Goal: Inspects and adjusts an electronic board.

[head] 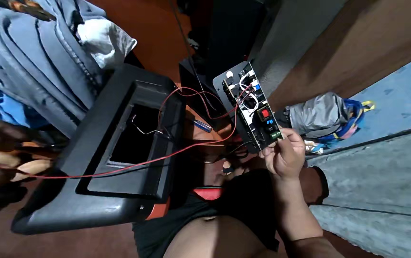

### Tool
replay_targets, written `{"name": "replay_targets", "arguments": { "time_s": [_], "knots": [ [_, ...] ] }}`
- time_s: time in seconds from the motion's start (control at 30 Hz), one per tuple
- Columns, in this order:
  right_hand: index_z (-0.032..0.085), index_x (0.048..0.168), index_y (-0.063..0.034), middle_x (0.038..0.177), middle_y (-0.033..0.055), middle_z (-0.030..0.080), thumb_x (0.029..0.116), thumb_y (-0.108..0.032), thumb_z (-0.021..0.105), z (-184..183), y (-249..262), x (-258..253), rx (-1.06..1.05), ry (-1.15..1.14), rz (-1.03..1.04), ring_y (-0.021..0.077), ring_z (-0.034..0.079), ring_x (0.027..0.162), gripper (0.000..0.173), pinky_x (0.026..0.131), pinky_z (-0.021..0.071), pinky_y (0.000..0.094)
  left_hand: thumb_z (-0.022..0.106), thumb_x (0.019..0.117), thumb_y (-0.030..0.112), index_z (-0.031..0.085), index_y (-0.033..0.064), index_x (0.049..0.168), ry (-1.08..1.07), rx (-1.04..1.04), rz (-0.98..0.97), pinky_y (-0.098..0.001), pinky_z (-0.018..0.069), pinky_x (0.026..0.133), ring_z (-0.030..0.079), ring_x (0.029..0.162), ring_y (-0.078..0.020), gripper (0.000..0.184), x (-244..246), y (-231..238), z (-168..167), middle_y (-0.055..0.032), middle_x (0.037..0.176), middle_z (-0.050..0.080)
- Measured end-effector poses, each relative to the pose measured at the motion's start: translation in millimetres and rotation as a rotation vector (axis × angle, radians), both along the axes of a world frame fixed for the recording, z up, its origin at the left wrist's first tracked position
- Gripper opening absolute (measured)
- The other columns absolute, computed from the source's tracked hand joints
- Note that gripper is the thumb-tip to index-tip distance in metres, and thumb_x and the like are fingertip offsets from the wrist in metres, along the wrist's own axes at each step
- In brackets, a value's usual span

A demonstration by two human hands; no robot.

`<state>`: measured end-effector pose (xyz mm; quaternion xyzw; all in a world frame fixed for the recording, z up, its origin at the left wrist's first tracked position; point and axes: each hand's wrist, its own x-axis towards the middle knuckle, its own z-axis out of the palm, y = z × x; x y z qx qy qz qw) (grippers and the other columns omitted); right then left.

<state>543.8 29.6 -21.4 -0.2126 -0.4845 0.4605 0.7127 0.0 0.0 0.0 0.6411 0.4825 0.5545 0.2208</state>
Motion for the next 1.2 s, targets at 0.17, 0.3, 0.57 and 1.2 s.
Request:
{"name": "replay_targets", "arguments": {
  "time_s": [0.17,0.3,0.57,1.2],
  "knots": [
    [0.073,0.105,-0.0075,0.079,0.0092,0.074,0.1044,-0.009,0.055,-1,0,-10,-0.019,0.02,0.061,0.014,0.069,0.055,0.018,0.05,0.0602,0.0294,0.062,0.0717,0.018,0.059,-0.0027,0.116,0.717,-0.171,-0.111,-0.0423,0.0529,0.07,0.062,0.082,-0.0231,0.049,42,-19,63,-0.0157,0.096,0.063],
    [0.074,0.108,-0.0089,0.078,0.0086,0.074,0.1051,-0.011,0.055,-7,4,-16,-0.069,0.077,0.185,0.013,0.068,0.055,0.02,0.05,0.0591,0.0281,0.059,0.0841,0.032,0.062,0.0043,0.125,0.849,-0.249,-0.095,-0.0606,0.0511,0.079,0.064,0.099,-0.0371,0.05,92,-13,104,-0.0206,0.113,0.063],
    [0.076,0.105,-0.0125,0.082,0.0072,0.075,0.1049,-0.016,0.055,-15,13,-41,-0.18,0.207,0.451,0.0112,0.068,0.058,0.021,0.051,0.0584,0.0268,0.058,0.101,0.04,0.058,0.0123,0.135,0.329,-0.034,-0.193,-0.0326,0.06,0.089,0.069,0.1,-0.0086,0.043,174,27,95,-0.0004,0.117,0.068],
    [0.074,0.112,-0.0078,0.091,0.0086,0.075,0.1052,-0.012,0.055,-30,17,-83,-0.053,0.257,0.627,0.0123,0.07,0.066,0.021,0.055,0.0596,0.0281,0.033,0.112,0.041,0.041,0.0076,0.157,0.018,-0.041,-0.641,-0.036,0.0481,0.114,0.057,0.133,-0.0147,0.057,187,48,94,-0.0052,0.148,0.058]
  ]
}}
